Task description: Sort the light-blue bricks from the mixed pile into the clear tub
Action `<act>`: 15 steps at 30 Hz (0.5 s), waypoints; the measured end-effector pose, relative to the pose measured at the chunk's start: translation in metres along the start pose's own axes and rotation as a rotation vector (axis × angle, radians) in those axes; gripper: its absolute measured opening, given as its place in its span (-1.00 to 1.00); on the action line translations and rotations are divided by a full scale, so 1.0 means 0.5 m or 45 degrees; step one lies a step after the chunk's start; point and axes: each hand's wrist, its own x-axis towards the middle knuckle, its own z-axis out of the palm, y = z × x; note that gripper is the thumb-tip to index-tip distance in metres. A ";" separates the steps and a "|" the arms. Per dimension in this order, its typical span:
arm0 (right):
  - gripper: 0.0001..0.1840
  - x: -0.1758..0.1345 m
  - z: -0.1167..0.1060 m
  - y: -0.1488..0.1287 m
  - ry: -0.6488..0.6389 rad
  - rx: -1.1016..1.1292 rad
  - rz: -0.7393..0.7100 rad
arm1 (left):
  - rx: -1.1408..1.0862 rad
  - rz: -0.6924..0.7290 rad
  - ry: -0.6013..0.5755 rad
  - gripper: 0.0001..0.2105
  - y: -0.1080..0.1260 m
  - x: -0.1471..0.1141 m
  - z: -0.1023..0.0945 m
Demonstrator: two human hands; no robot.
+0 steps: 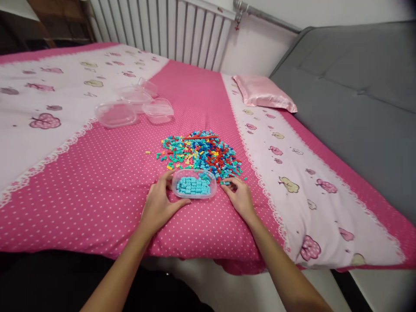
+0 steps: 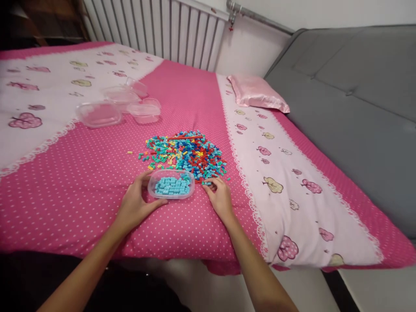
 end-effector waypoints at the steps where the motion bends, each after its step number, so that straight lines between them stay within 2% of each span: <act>1: -0.70 -0.001 0.000 -0.002 -0.001 0.025 0.016 | 0.010 -0.003 -0.008 -0.16 0.003 0.000 -0.002; 5: -0.70 0.002 -0.013 -0.013 -0.026 0.125 0.053 | 0.050 0.003 -0.022 -0.23 0.011 -0.004 -0.008; 9: -0.67 0.027 -0.063 -0.032 -0.096 0.270 0.060 | 0.091 -0.003 0.002 -0.21 0.015 -0.021 -0.007; 13: -0.58 0.089 -0.123 -0.076 -0.200 0.536 0.064 | 0.150 -0.013 0.010 -0.19 0.023 -0.030 -0.006; 15: -0.56 0.134 -0.132 -0.108 -0.298 0.705 0.071 | 0.188 -0.011 0.003 -0.19 0.028 -0.029 -0.007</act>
